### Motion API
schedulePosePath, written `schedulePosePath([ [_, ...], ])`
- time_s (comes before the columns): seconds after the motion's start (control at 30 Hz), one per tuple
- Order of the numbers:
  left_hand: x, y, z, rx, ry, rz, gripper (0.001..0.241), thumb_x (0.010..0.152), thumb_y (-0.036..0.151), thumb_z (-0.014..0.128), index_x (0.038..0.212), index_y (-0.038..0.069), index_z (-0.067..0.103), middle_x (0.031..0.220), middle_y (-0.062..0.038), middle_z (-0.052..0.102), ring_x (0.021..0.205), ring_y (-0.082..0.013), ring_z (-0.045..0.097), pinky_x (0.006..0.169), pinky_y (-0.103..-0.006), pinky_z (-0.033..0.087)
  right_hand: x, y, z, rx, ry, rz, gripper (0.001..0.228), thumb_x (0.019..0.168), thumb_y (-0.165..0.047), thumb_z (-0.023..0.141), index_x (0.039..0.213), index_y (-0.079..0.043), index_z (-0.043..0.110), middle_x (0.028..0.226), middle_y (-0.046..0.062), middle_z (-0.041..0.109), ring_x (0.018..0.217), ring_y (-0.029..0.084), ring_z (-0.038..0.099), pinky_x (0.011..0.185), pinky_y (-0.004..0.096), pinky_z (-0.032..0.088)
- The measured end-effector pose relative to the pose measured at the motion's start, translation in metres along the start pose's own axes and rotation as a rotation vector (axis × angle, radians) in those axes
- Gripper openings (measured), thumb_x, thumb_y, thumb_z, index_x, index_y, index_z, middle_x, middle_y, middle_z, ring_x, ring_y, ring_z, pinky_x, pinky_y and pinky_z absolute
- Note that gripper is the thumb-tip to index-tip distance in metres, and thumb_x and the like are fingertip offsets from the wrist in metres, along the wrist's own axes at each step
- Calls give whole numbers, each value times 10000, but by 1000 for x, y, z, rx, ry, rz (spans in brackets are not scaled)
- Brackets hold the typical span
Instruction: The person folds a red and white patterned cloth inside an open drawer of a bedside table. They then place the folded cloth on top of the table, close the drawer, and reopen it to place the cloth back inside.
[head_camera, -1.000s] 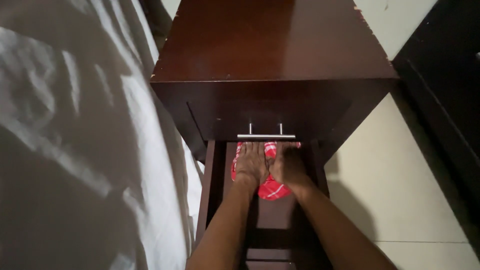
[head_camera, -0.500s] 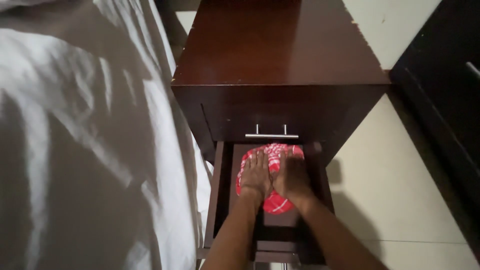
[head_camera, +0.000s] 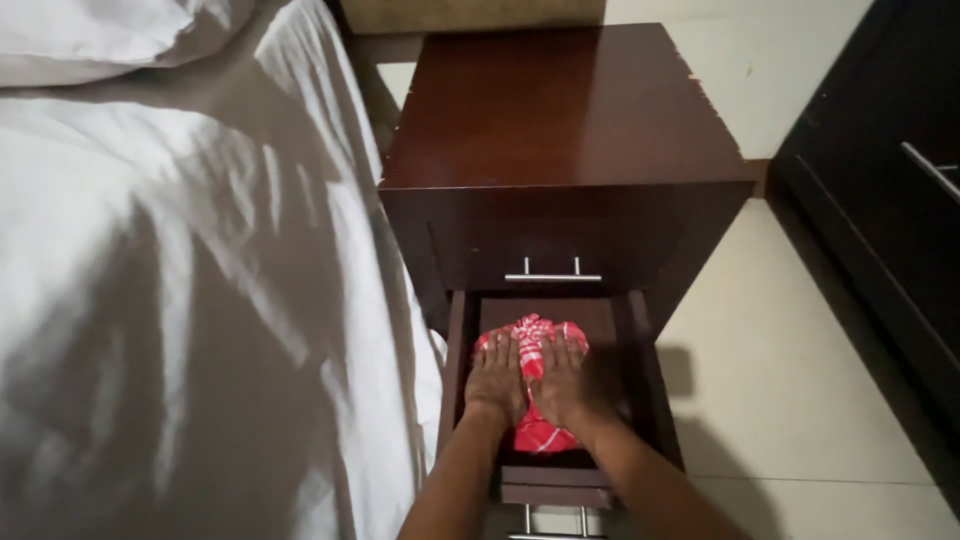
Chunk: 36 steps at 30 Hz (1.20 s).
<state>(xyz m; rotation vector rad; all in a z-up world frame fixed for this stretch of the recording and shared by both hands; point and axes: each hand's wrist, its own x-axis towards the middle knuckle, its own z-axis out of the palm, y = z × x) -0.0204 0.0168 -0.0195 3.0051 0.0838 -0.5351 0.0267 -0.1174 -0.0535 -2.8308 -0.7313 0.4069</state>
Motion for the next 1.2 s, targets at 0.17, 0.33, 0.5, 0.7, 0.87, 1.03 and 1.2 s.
schedulePosePath([
  [0.17,8,-10,6,48,15,-40,829,1037,415,400,1631,-22,23,1730,-192,-23,1591,-375,-36,1278,-442,67,38,6,48,-11,197,-87,822,951,-348,582,1576,17,191,1674,265,68,1536,478,63,1259,553,71],
  [0.33,45,-17,8,98,49,-56,811,1051,486,330,1605,-17,17,1718,-191,-37,1578,-384,-50,1264,-451,52,72,15,56,32,409,-141,821,845,-291,642,1546,-15,317,1655,243,191,1540,468,148,1278,549,125],
  [0.5,77,-21,-14,36,46,-67,841,1032,500,358,1624,-12,50,1721,-176,28,1589,-357,2,1275,-436,63,101,25,42,49,397,-100,740,936,-321,618,1555,-19,348,1611,241,268,1480,487,277,1221,568,252],
  [0.7,103,-27,-18,31,124,-44,778,1054,467,330,1621,-31,141,1709,-200,145,1571,-369,119,1283,-441,105,120,28,36,371,531,-248,704,944,-253,588,1545,45,376,1586,309,322,1450,478,343,1174,523,347],
  [0.87,105,-24,-11,34,106,-62,752,1054,456,313,1615,-16,147,1703,-184,151,1574,-351,114,1286,-436,106,93,12,0,182,295,-66,668,977,-288,606,1538,-20,363,1593,233,338,1454,417,368,1207,494,351],
  [1.03,83,-21,-13,73,87,-59,804,1048,476,323,1627,-18,66,1709,-180,84,1579,-358,64,1270,-436,104,93,22,32,291,313,-72,709,992,-333,541,1587,-51,279,1672,252,186,1507,436,249,1207,501,282],
  [1.2,50,-9,-18,33,6,-75,841,1046,484,370,1624,-14,18,1728,-173,-56,1587,-352,-56,1275,-433,62,57,14,11,-1,203,-101,750,998,-402,458,1586,4,227,1657,275,152,1516,449,156,1240,520,128],
])
